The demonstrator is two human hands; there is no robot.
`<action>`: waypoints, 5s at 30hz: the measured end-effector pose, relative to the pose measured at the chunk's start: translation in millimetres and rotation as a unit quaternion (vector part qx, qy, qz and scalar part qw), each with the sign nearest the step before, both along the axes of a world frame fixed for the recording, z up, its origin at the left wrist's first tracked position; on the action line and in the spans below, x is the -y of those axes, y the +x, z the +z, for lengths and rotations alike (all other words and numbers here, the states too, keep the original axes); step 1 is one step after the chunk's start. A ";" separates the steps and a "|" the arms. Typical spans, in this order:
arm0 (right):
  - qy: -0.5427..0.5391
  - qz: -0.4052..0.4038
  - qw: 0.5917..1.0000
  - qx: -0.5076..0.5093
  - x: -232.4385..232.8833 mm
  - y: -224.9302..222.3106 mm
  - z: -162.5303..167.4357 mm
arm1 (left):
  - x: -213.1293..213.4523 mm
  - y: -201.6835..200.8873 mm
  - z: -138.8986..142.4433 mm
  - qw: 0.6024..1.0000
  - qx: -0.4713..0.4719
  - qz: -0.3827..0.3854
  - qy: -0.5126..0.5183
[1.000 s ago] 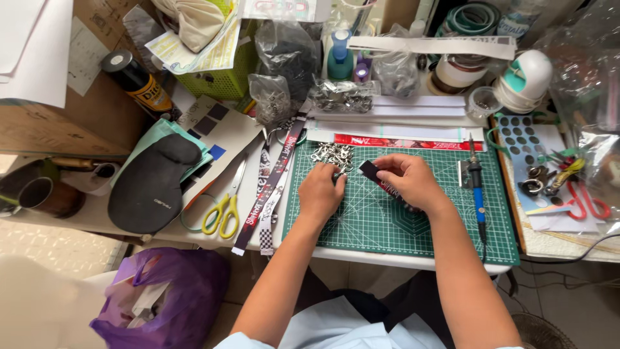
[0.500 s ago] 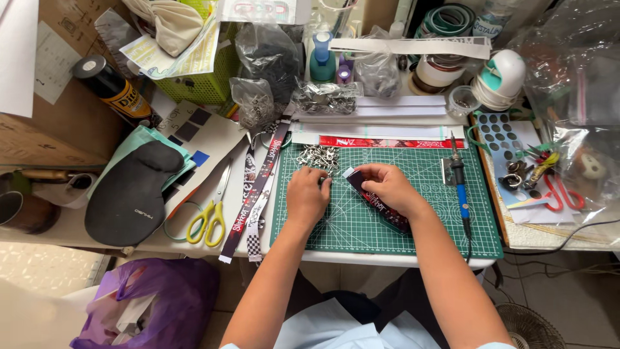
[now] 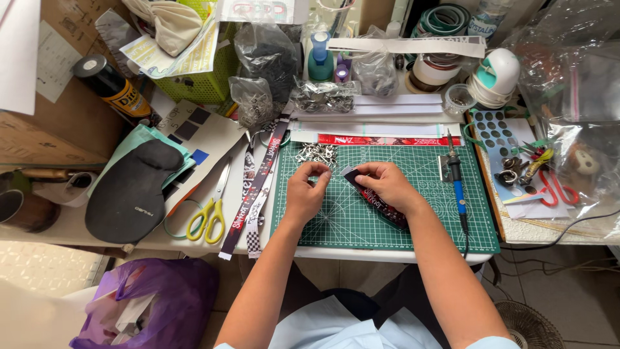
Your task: The person assembles a keychain by cutting a patterned ribbon, attaching a metal clasp, and trimming the ends. They use scissors and a cutting mat to prepare the ribbon, then connect the clasp to the ribbon loop.
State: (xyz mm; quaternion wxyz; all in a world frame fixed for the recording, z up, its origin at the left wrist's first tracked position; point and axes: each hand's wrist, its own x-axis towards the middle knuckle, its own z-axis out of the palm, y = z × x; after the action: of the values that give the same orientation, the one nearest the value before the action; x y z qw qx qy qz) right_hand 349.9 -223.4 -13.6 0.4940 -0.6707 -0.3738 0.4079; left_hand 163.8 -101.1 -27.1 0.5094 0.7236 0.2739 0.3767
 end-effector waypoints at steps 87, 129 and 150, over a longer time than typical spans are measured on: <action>0.122 0.031 0.990 -0.070 5.6 -12.2 5.2 | -6.3 -4.5 -2.3 0.937 0.156 -0.143 -0.279; 0.133 -0.053 0.977 0.158 11.9 -28.6 58.3 | -17.7 -11.0 7.0 0.879 0.175 -0.231 -0.378; 0.153 -0.138 0.976 -0.064 -0.9 -42.0 19.9 | 2.3 0.9 -6.6 0.934 0.229 -0.021 -0.273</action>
State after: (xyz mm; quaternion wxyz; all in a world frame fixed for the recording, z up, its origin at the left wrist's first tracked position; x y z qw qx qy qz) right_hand 307.9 -222.5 6.3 0.6651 -0.6052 -0.3029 0.3156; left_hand 164.7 -103.4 -33.7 0.7441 0.4564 0.2270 0.4319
